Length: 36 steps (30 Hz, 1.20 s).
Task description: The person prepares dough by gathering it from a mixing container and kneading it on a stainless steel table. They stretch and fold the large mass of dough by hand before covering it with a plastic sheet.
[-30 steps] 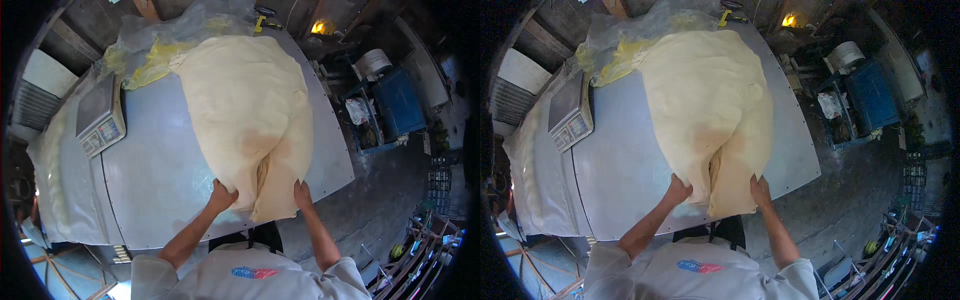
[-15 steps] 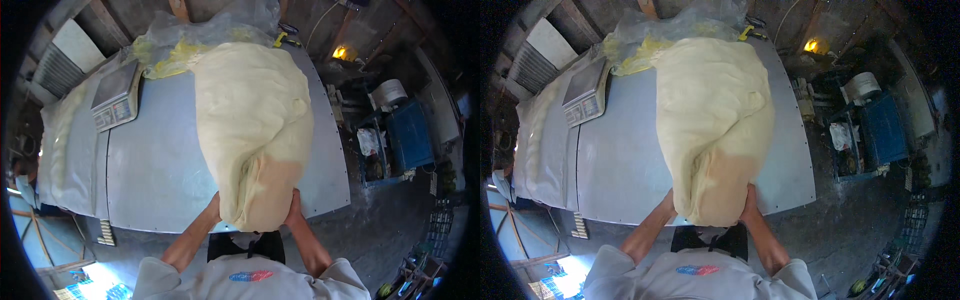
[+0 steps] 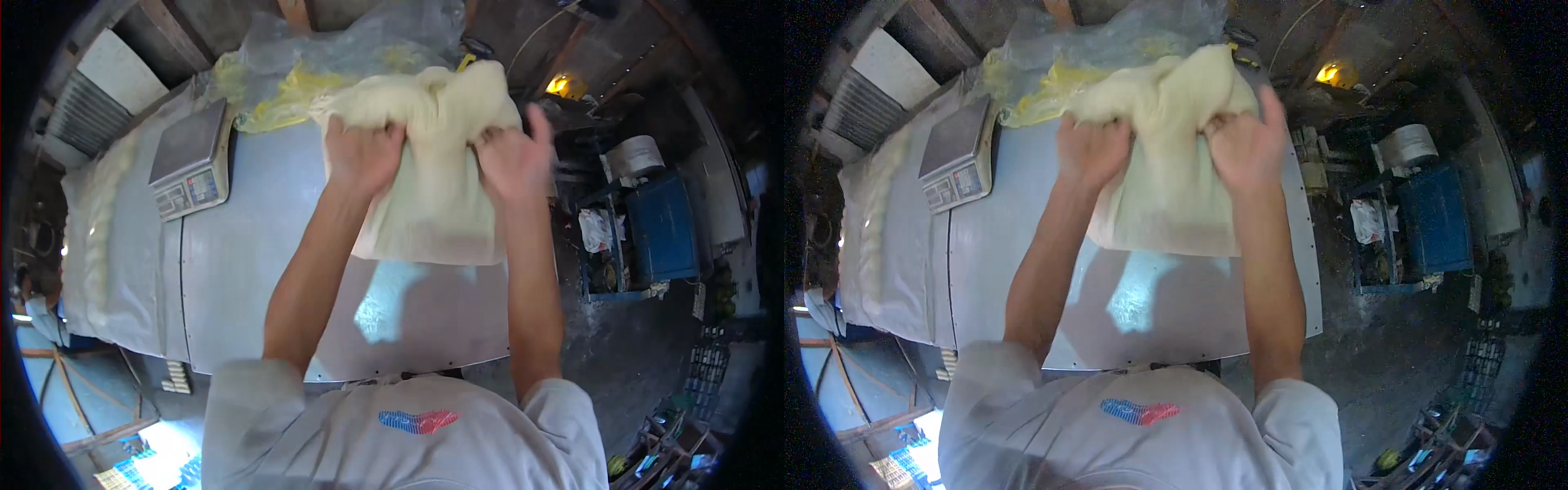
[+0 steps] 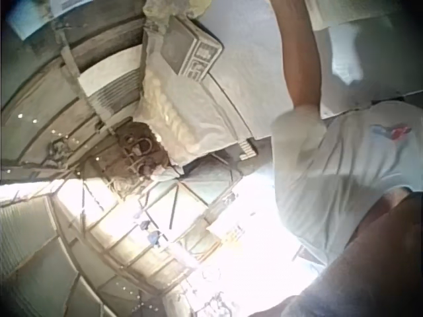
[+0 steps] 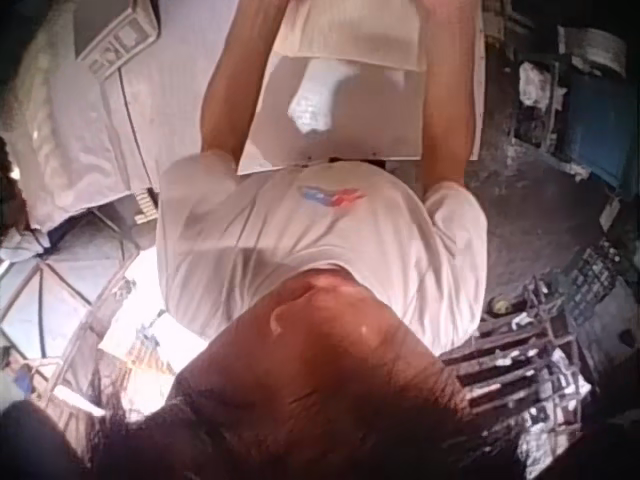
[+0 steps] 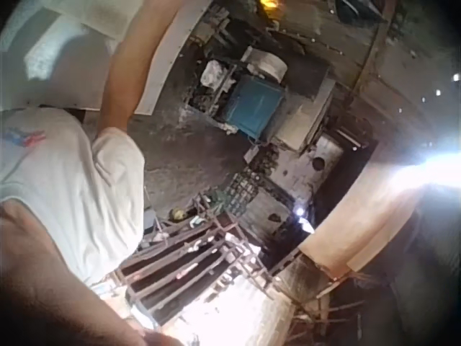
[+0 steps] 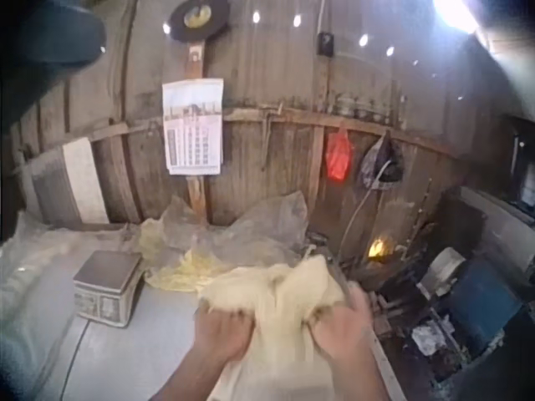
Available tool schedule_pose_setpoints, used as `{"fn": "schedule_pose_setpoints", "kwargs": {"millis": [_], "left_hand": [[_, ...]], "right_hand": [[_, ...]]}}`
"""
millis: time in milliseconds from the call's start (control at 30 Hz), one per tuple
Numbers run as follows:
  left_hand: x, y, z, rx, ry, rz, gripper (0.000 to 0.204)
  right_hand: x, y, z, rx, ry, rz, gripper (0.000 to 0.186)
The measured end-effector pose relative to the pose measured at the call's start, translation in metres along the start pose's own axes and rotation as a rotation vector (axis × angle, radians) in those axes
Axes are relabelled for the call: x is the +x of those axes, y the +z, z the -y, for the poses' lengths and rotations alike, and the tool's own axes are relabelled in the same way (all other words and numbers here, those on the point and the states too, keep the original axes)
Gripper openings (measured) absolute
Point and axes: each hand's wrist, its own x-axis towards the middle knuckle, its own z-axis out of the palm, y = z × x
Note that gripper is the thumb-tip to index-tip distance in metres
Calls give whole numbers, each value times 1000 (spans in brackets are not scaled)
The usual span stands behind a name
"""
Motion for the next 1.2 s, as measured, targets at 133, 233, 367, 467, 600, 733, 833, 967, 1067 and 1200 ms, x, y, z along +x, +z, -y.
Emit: {"fn": "schedule_pose_setpoints", "kwargs": {"millis": [133, 233, 367, 467, 600, 733, 833, 967, 1067, 1200], "left_hand": [[71, -33, -4, 396, 415, -398, 68], [88, -55, -31, 580, 419, -335, 81], [110, -64, -31, 527, 448, -513, 86], [97, -70, -41, 624, 458, -433, 86], [104, -77, -38, 732, 415, -407, 86], [104, -76, -38, 828, 438, -492, 82], [103, -56, -31, 832, 510, -574, 65], [69, -29, -41, 861, 343, -488, 56], [-16, 13, 8, 1192, 246, -665, 55], [-180, 43, 8, 1973, -160, -1091, 61]], "right_hand": [[102, -67, 9, -437, -30, -243, 26], [124, -43, 21, -931, 135, -298, 17], [104, -3, 31, -2511, -372, -1, 35], [21, -14, 5, -2352, -356, 19, 56], [-30, -76, -18, -2416, -828, 159, 87], [11, -74, -32, -2248, -1006, 87, 98], [55, -65, -35, -2294, -976, 125, 96], [99, -60, -43, -2346, -984, 94, 90], [123, -72, -30, -2391, -875, 183, 89], [140, -80, -29, -2348, -829, 342, 81]]}}
